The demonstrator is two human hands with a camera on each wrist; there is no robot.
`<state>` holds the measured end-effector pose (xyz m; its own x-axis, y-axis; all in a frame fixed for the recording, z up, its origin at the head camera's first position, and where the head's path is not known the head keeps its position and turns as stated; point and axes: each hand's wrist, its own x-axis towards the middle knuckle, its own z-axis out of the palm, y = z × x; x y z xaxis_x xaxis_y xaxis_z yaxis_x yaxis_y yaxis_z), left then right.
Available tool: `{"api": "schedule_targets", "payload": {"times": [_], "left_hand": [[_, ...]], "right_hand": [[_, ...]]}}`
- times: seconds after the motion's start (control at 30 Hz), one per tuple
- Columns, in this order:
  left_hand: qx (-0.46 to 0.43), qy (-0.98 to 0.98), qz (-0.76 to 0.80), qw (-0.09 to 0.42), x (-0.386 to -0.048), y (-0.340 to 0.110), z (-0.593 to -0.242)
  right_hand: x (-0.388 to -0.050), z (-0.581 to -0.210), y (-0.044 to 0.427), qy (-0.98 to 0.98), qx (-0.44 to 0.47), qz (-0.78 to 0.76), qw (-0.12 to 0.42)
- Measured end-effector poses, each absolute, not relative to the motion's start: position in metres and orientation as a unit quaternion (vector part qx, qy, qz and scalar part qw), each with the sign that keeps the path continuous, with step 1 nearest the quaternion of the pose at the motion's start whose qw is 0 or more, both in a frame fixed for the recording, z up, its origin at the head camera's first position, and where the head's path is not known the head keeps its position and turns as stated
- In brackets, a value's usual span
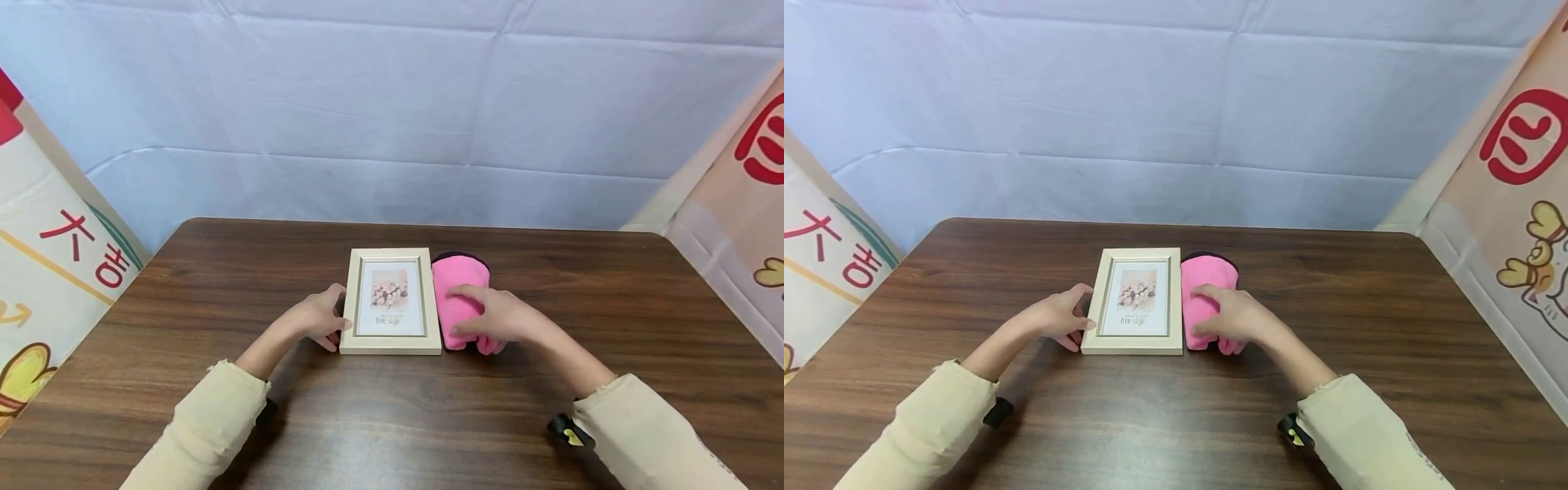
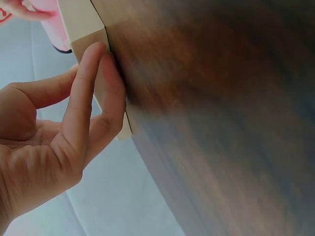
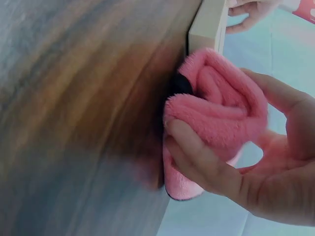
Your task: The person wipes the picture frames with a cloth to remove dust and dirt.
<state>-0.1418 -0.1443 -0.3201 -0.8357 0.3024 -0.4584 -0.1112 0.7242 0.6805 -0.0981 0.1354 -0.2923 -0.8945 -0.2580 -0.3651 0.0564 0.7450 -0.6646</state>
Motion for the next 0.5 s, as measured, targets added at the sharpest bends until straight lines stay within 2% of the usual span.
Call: {"api": "schedule_targets", "payload": {"times": [0.5], "left_hand": [[0.07,0.895,0.367,0.244,-0.146,-0.153,-0.3]], "right_hand": [[-0.1,-0.277,0.185,0.887,-0.075,-0.411,0.195]]}}
